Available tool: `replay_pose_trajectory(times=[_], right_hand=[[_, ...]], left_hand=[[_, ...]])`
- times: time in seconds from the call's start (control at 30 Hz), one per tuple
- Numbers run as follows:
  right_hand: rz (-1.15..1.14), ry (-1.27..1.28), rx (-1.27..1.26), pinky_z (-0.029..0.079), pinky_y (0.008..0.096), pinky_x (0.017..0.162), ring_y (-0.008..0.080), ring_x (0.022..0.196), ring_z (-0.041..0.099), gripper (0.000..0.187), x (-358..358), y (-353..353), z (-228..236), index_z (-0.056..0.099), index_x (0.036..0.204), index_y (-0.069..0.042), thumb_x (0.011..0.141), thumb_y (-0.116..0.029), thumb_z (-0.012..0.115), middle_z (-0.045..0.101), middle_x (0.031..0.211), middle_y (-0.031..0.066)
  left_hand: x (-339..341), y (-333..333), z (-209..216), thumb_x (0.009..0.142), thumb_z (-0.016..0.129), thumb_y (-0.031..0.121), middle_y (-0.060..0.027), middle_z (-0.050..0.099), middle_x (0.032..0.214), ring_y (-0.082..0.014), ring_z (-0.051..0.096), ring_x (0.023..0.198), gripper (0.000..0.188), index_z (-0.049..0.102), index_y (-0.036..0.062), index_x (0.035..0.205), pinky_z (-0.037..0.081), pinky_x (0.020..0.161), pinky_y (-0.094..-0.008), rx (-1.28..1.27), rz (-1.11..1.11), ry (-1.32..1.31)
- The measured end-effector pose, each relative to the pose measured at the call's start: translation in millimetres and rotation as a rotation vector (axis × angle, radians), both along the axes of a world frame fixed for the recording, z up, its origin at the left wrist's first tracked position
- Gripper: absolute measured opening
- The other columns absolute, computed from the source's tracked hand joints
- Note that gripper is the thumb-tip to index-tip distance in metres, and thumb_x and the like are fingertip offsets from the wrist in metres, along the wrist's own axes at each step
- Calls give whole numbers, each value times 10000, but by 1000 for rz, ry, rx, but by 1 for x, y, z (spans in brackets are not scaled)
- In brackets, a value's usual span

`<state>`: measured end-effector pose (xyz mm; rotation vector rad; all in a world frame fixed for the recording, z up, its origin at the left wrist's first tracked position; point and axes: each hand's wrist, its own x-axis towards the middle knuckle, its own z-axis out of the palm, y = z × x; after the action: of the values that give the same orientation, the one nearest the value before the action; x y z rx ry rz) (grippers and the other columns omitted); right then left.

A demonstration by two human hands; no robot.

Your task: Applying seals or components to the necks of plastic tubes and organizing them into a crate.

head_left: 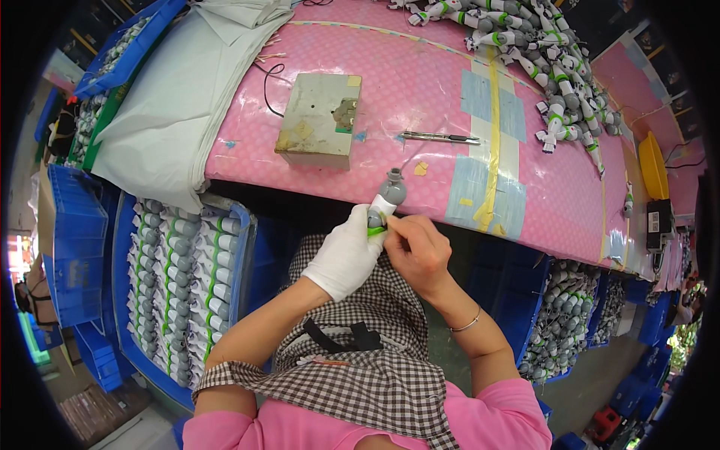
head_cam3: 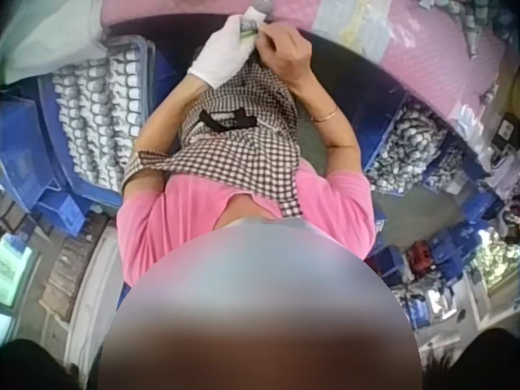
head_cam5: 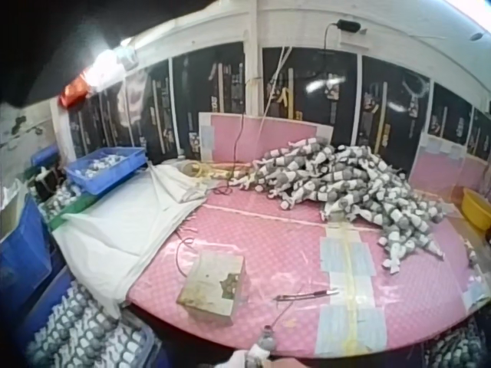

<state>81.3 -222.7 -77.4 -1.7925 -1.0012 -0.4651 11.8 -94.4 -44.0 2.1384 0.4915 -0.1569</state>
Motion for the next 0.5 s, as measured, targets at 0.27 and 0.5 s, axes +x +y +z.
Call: replay_pose_trajectory(times=[0.27,0.5], right_hand=[[-11,43,51,456,244,461,144,537,561,191,7,4,-3,637,857,1,703,100,688,614,710,80],[-10,26,16,458,251,461,159,538,568,192,8,6,1,632,863,8,704,101,686,605,702,92]], left_hand=[[2,5,-2,891,579,215,-256,627,969,-397,627,914,354,455,-35,1110,489,765,-415,-248,18,-52],[2,5,1,888,571,212,-267,626,945,-414,619,911,351,445,-32,1106,487,758,-434,-203,21,6]])
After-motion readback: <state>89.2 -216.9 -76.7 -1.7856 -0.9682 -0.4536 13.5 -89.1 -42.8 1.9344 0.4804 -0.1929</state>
